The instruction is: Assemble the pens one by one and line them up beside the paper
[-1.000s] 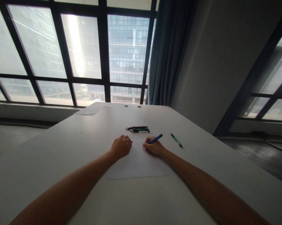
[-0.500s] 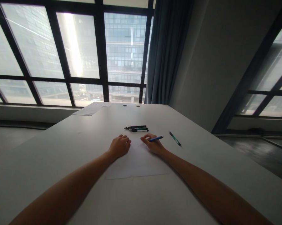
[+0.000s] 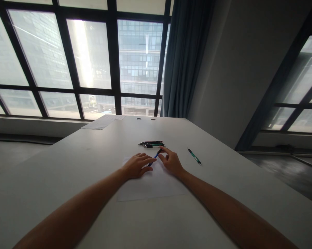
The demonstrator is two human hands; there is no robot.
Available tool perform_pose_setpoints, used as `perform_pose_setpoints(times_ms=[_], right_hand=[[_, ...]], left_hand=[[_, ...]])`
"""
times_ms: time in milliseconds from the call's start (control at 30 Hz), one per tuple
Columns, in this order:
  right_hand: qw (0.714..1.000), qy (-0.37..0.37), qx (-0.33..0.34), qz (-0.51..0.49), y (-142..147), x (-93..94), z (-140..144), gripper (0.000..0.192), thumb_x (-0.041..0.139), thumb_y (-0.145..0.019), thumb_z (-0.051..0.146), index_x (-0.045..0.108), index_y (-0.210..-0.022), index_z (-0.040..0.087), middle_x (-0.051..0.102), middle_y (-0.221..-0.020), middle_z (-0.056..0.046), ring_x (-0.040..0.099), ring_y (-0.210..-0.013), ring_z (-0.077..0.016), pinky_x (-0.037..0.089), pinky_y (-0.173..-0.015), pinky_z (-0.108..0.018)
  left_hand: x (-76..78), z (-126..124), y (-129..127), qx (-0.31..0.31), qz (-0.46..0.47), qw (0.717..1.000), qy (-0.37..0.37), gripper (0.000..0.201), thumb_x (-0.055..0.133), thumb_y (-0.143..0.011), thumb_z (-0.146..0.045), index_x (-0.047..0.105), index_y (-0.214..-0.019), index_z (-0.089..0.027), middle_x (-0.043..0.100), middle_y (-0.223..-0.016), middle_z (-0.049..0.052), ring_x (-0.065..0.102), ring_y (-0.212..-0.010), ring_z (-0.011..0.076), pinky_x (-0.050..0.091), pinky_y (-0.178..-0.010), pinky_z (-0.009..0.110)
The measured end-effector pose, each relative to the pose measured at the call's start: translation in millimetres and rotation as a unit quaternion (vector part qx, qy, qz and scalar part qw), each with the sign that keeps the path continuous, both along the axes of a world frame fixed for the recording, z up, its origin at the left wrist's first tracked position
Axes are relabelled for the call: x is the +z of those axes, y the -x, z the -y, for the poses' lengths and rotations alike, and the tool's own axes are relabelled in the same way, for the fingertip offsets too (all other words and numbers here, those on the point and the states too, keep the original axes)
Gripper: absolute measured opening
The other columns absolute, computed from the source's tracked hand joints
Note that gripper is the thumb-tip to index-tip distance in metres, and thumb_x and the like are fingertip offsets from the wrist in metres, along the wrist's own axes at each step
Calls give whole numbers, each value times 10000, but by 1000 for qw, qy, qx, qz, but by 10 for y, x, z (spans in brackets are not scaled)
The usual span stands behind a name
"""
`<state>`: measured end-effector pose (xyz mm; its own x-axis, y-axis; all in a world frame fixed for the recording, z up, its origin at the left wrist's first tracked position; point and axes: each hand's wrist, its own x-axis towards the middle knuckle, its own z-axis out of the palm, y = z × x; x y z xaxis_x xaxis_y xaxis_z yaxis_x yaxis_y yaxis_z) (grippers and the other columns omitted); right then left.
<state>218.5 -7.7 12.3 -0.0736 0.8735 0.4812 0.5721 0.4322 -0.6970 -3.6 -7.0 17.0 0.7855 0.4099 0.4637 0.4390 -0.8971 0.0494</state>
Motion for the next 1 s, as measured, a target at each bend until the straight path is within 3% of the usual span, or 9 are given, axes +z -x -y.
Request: perform_pose_setpoints(times_ms=[367, 467, 600, 700, 767, 833, 900, 1000], right_hand=[[999, 29, 43, -10, -2, 22, 37, 480, 598, -840, 438, 600, -1237, 170, 697, -1058, -92, 578, -562, -106, 479, -540, -231], [996, 34, 46, -73, 33, 32, 29, 532, 633, -796, 503, 583, -1203, 165, 674, -1055, -97, 619, -577, -121, 502, -527, -242], [978, 19, -18, -205, -4, 138, -89, 475, 613, -787, 492, 550, -1127, 167, 634, -995, -76, 645, -620, -135, 548, -566, -258], [973, 1, -85, -216, -283, 272, -272, 437, 534, -814, 426, 518, -1171, 174, 620, -977, -61, 639, -598, -126, 533, -556, -248], [975, -6, -143, -171, -606, 331, -398, 461, 498, -818, 367, 493, -1236, 171, 642, -955, -59, 620, -561, -124, 515, -554, -255], [972, -30, -215, -92, -987, 334, -497, 511, 553, -779, 300, 487, -1261, 144, 680, -929, -73, 647, -652, -163, 524, -657, -285], [958, -41, -283, 15, -1357, 280, -559, 366, 579, -765, 250, 612, -1110, 134, 702, -952, -107, 668, -839, -215, 509, -805, -322], [930, 46, -340, 128, -1762, 134, -603, 265, 590, -731, 160, 704, -969, 136, 723, -966, -131, 671, -929, -254, 500, -842, -343]], left_hand=[[-41, -61, 14, -50, 18, 999, 3, 455, 460, -941, -487, 618, -1248, -191, 675, -1156, 119, 567, -1052, 229, 476, -939, 376], [-48, -73, 25, -62, 22, 998, 10, 453, 471, -942, -470, 577, -1304, -219, 656, -1209, 119, 560, -1068, 229, 485, -937, 385], [-22, -34, 17, -53, 19, 998, -9, 555, 463, -945, -500, 452, -1412, -201, 619, -1270, 141, 565, -1074, 240, 478, -936, 400], [-17, -12, 5, -4, 28, 999, -23, 425, 385, -984, -434, 591, -1256, -181, 686, -1119, 128, 603, -996, 225, 477, -894, 388], [-34, -25, 4, 68, 56, 996, -31, 407, 322, -1000, -367, 683, -1022, -178, 715, -922, 101, 622, -872, 199, 483, -823, 352], [-59, -53, 9, 154, 78, 984, -37, 435, 308, -996, -346, 683, -848, -180, 686, -759, 75, 610, -754, 178, 479, -748, 317], [-77, -79, 15, 222, 73, 972, -33, 434, 331, -982, -356, 661, -757, -185, 652, -683, 58, 594, -687, 170, 470, -692, 297], [-78, -84, 18, 258, 51, 965, -8, 409, 367, -963, -346, 642, -701, -191, 653, -670, 48, 599, -688, 172, 459, -659, 283]])
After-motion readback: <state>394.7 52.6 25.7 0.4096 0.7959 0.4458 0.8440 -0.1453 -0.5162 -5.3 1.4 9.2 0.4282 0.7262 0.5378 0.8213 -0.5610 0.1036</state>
